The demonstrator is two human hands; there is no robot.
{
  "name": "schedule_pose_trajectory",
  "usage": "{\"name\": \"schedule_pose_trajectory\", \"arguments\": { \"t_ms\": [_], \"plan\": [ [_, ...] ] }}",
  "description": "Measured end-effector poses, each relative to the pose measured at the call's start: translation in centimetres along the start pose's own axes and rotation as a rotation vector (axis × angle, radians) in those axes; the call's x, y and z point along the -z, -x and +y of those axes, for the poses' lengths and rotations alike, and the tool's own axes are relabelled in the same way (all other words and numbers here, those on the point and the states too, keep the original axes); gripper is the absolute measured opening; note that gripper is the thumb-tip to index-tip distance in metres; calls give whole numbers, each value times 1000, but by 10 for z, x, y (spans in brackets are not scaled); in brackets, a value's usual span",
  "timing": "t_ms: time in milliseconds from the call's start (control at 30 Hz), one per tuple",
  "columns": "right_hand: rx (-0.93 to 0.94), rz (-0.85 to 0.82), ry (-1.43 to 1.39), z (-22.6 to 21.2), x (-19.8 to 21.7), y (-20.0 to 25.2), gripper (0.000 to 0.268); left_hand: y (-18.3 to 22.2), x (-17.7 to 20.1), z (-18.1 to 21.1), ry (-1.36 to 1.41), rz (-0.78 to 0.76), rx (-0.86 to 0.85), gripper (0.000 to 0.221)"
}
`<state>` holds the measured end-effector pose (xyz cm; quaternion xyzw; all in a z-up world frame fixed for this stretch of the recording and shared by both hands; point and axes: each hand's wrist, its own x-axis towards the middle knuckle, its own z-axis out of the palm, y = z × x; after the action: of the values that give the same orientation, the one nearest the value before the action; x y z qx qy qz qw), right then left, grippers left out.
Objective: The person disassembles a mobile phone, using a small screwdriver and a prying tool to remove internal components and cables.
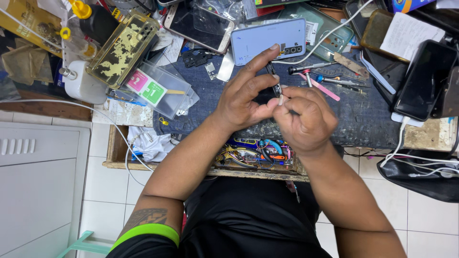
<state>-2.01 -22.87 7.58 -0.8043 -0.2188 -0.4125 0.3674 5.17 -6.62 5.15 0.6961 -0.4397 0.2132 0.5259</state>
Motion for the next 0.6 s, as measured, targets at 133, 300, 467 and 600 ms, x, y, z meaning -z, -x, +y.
{"name": "schedule_pose_trajectory", "arguments": {
  "t_ms": [133,300,467,600],
  "plan": [
    [-95,40,-69,-7,-8,12,24,13,0,-10,28,6,24,44],
    [-141,-133,-105,5,4,32,23,59,14,-18,532,94,221,59],
    [-132,-318,169,26,37,56,12,88,42,-9,463,7,398,85],
    [-351,-362,379,51,72,46,9,81,72,6,-67,-235,500,95]
  ]
}}
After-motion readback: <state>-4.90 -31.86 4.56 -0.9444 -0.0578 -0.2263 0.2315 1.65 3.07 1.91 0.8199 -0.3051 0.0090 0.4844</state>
